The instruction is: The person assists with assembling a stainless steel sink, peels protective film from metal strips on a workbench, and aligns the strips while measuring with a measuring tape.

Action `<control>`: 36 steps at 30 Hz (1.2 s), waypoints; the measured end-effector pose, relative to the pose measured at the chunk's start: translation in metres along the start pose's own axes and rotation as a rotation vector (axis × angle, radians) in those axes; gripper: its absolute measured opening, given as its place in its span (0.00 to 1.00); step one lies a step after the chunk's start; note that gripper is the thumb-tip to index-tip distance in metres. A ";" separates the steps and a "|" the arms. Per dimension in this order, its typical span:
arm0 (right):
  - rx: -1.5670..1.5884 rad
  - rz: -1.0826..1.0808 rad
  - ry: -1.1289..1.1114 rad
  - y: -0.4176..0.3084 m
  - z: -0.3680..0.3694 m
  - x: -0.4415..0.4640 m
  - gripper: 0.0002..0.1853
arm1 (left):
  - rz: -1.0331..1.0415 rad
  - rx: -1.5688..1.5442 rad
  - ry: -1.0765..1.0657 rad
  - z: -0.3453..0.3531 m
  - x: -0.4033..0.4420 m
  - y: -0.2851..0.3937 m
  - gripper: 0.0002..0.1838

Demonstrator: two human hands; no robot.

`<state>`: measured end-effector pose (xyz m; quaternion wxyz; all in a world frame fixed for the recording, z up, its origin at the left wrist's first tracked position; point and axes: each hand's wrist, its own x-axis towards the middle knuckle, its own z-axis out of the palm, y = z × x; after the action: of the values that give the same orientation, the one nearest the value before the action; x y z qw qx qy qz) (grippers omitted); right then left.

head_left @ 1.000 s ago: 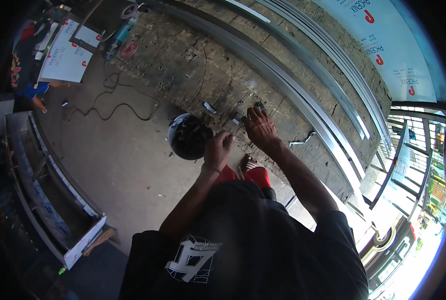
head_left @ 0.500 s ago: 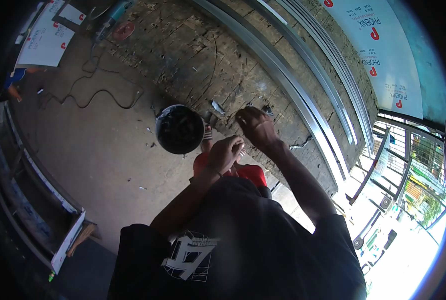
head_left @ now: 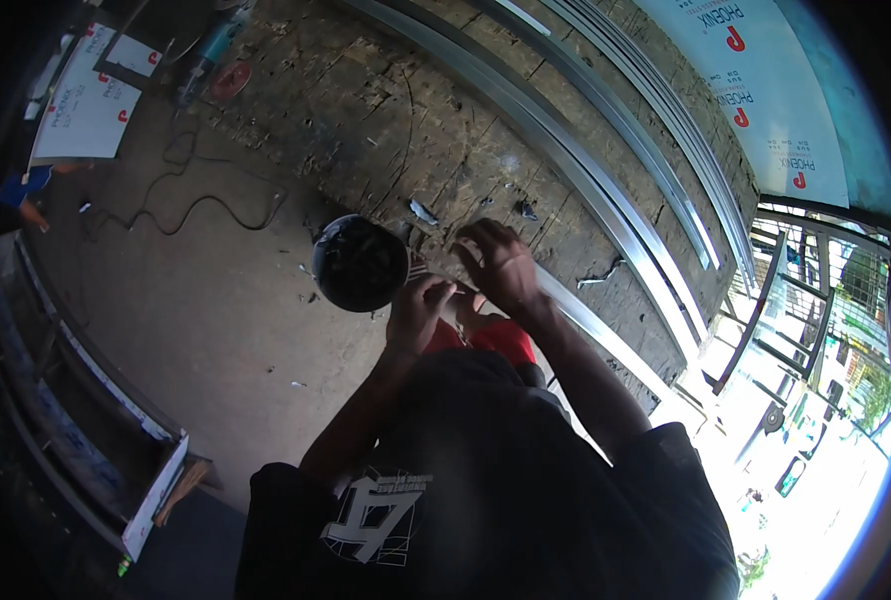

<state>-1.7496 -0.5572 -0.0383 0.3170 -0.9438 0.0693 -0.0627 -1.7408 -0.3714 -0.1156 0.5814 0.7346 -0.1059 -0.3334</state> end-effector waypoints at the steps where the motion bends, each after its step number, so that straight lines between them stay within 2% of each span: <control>1: -0.041 0.056 0.043 0.016 -0.009 -0.016 0.08 | 0.036 -0.026 0.002 0.002 0.013 -0.010 0.13; 3: -0.154 0.174 0.056 0.040 -0.030 -0.057 0.14 | 0.034 0.032 -0.008 0.000 0.029 0.019 0.13; 6: -0.255 0.302 0.050 0.064 -0.050 -0.127 0.16 | 0.094 0.141 0.004 0.005 0.041 0.064 0.13; 12: -0.389 0.306 0.183 0.094 -0.049 -0.214 0.18 | 0.114 0.228 0.008 0.020 0.044 0.069 0.11; 15: -0.352 0.295 0.230 0.102 -0.044 -0.219 0.18 | 0.147 0.410 0.071 0.029 0.031 0.077 0.11; 19: -0.297 0.280 0.245 0.119 -0.035 -0.225 0.22 | 0.153 0.454 0.091 0.036 0.020 0.082 0.11; 21: -0.281 0.251 0.264 0.127 -0.031 -0.227 0.24 | 0.223 0.509 0.157 0.040 0.013 0.087 0.11; 25: -0.289 0.275 0.189 0.149 -0.023 -0.230 0.28 | 0.194 0.649 0.203 0.050 0.004 0.099 0.11; 27: -0.316 0.274 0.145 0.155 -0.017 -0.231 0.29 | 0.322 0.920 0.232 0.054 0.006 0.100 0.10; 30: -0.295 0.226 0.148 0.159 -0.016 -0.233 0.28 | 0.428 1.043 0.207 0.058 0.012 0.107 0.09; 33: -0.424 0.193 0.134 0.158 -0.023 -0.231 0.27 | 0.506 1.199 0.183 0.061 0.023 0.114 0.08; 36: -0.330 0.227 0.082 0.156 -0.027 -0.228 0.27 | 0.433 1.122 0.144 0.063 0.040 0.116 0.07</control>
<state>-1.9925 -0.6575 -0.1284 0.1600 -0.9657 0.1975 -0.0525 -1.7220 -0.4780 -0.0292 0.1659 0.9115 -0.3730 -0.0504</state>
